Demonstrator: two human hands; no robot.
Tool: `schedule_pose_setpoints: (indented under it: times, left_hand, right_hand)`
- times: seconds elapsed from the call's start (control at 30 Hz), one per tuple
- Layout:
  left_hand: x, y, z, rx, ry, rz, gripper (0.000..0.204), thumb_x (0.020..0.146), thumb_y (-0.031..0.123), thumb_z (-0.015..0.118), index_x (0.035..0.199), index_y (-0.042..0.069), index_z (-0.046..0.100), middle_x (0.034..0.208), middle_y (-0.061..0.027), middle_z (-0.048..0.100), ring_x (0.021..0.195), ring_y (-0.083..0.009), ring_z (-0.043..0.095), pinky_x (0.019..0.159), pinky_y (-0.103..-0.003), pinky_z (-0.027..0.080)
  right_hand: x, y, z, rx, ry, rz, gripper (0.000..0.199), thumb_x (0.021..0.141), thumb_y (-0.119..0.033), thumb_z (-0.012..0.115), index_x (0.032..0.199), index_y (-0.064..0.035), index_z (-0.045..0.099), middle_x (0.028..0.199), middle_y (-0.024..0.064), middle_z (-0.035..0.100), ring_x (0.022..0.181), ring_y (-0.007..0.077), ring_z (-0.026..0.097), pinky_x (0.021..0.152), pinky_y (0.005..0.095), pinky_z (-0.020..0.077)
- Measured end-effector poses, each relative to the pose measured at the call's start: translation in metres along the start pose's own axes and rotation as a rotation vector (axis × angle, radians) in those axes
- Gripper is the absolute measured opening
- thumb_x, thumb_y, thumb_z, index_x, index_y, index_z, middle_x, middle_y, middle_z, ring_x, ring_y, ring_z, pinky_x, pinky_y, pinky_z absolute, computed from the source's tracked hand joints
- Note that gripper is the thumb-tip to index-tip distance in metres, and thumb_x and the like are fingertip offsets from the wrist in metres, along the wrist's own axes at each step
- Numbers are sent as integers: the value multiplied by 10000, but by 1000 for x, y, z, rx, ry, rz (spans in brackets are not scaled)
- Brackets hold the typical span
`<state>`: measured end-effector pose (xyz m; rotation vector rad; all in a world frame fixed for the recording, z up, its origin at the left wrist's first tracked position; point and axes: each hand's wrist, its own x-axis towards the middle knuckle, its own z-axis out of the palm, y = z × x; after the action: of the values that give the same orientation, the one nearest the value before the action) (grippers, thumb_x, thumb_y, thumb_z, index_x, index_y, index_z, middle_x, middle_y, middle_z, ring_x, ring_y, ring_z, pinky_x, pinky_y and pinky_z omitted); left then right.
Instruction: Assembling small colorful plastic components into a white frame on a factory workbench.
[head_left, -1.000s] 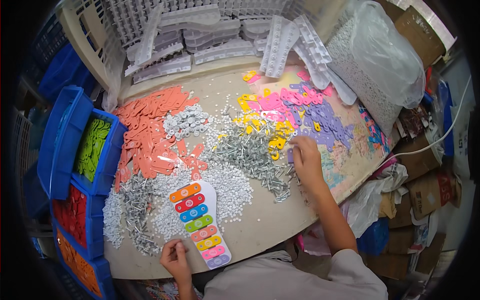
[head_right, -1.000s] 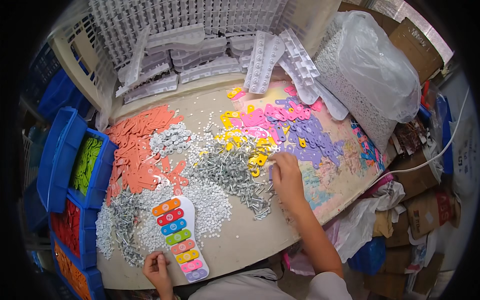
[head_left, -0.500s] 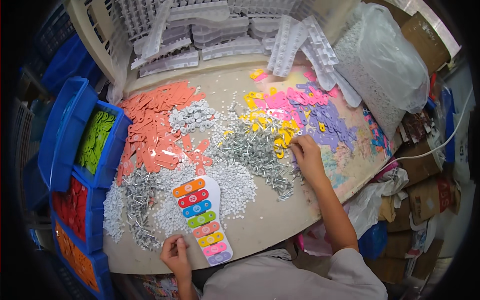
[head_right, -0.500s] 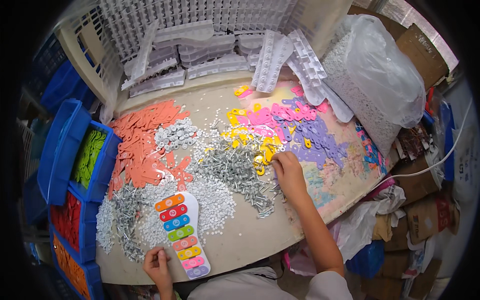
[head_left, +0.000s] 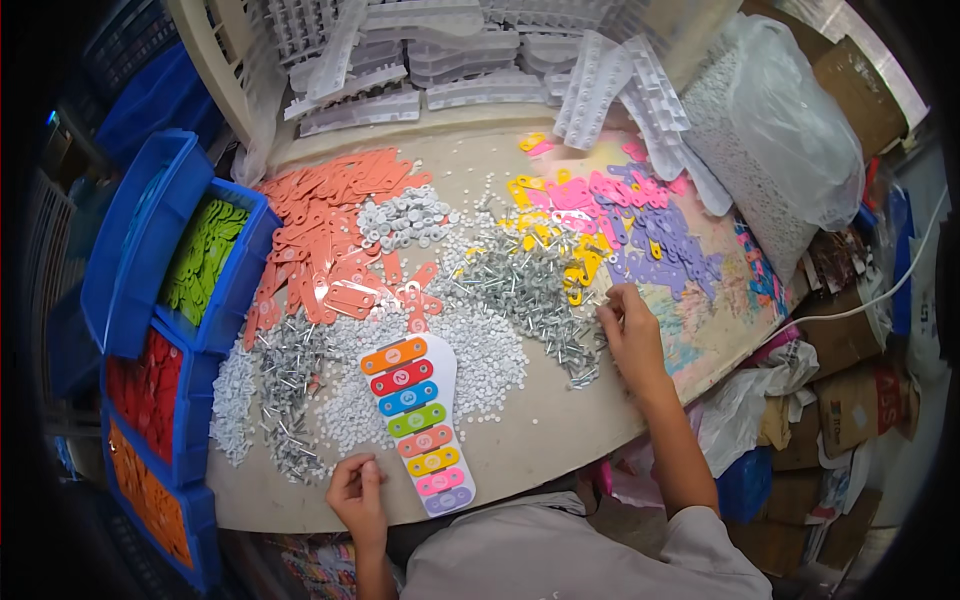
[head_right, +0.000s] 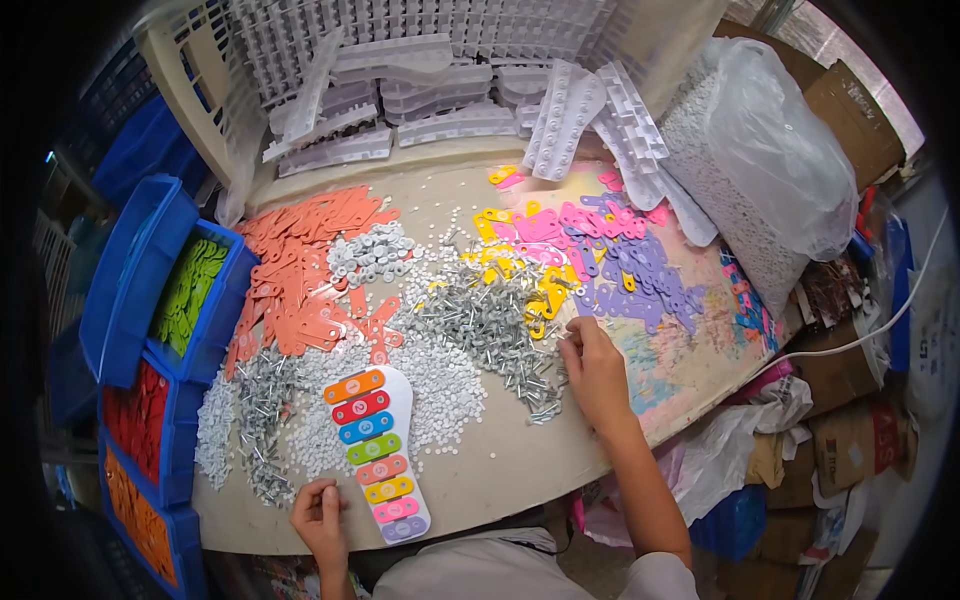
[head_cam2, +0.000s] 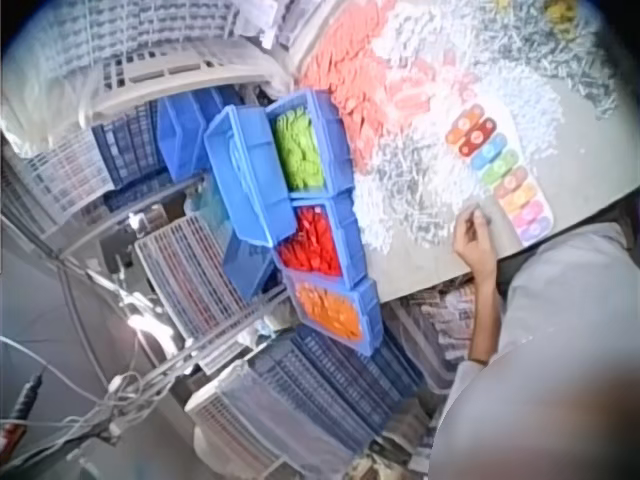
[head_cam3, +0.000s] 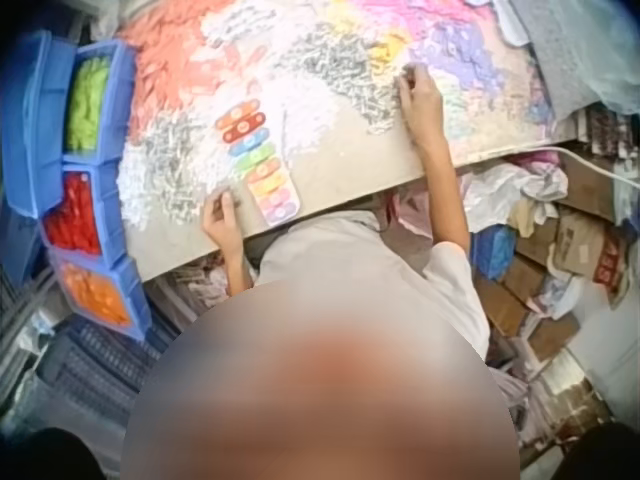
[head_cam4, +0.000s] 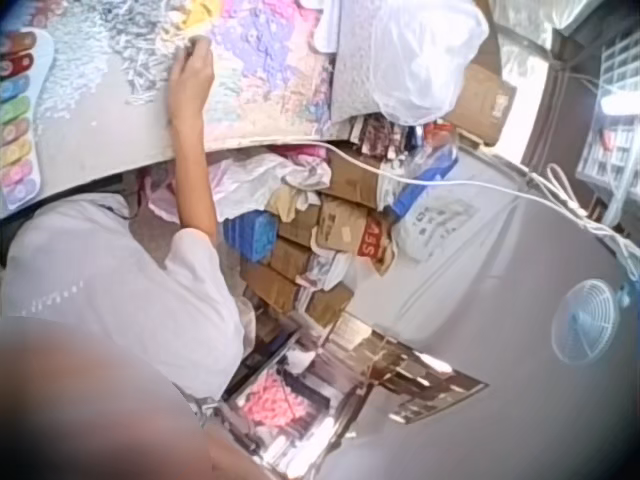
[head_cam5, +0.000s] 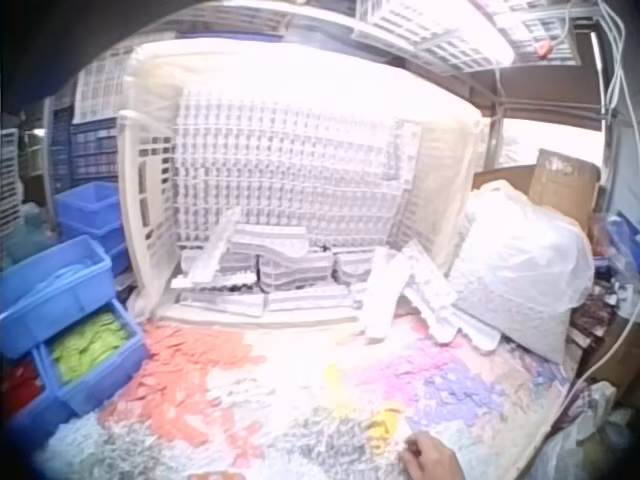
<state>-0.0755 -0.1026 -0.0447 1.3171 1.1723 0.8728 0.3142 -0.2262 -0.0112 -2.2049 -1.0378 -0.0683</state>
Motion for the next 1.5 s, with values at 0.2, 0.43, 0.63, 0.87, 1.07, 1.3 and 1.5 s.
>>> schedule_pose_setpoints:
  times: [0.2, 0.43, 0.63, 0.87, 1.07, 1.3, 1.5]
  left_hand:
    - [1, 12, -1, -40, -14, -40, 116, 987, 87, 641, 1033, -18, 659, 827, -19, 647, 701, -68, 595, 634, -205, 463]
    - [11, 38, -7, -76, -77, -77, 129, 983, 85, 635, 1051, -18, 676, 815, -37, 676, 720, -79, 630, 613, -206, 459]
    - [35, 52, 1, -222, -235, -252, 130, 972, 76, 635, 1057, -20, 660, 796, -79, 695, 651, -92, 625, 557, -212, 457]
    - [94, 54, 10, -269, -454, -275, 155, 976, 99, 644, 1084, -12, 648, 812, -85, 712, 654, -97, 649, 537, -206, 476]
    - [132, 56, 24, -177, -516, -162, 153, 983, 131, 648, 1053, -1, 682, 795, -22, 678, 665, -58, 598, 534, -198, 446]
    - [143, 50, 33, -152, -563, -214, 128, 980, 127, 657, 1031, 14, 686, 776, 2, 668, 634, -43, 568, 519, -187, 430]
    - [140, 61, 39, -59, -475, -219, 184, 961, 166, 701, 1015, 4, 633, 708, 26, 610, 568, -43, 515, 464, -202, 346]
  right_hand:
    - [5, -29, -16, 159, -214, 238, 109, 948, -69, 660, 993, -15, 576, 719, 79, 582, 667, 116, 558, 623, 274, 451]
    - [-1, -18, -10, 282, -267, 275, 108, 942, -84, 656, 959, 22, 646, 755, 8, 626, 684, 71, 548, 646, 231, 445]
    - [-12, -45, -10, 607, -315, 370, 81, 981, -90, 602, 987, -27, 653, 752, 7, 637, 644, 49, 565, 550, 207, 405]
    - [-14, -127, 53, 980, -746, 366, 79, 1005, -132, 606, 1012, -56, 584, 796, 13, 667, 642, 50, 586, 530, 189, 412]
    - [27, -139, 92, 909, -833, 220, 98, 1016, -156, 596, 995, -62, 577, 758, -7, 651, 619, 48, 583, 516, 187, 402]
    - [32, -143, 99, 797, -901, 239, 94, 1010, -149, 603, 982, -64, 577, 732, -17, 637, 577, 52, 569, 484, 202, 393]
    - [45, -150, 94, 549, -893, 185, 214, 966, -211, 687, 1004, -34, 574, 625, 11, 598, 488, 70, 528, 425, 243, 353]
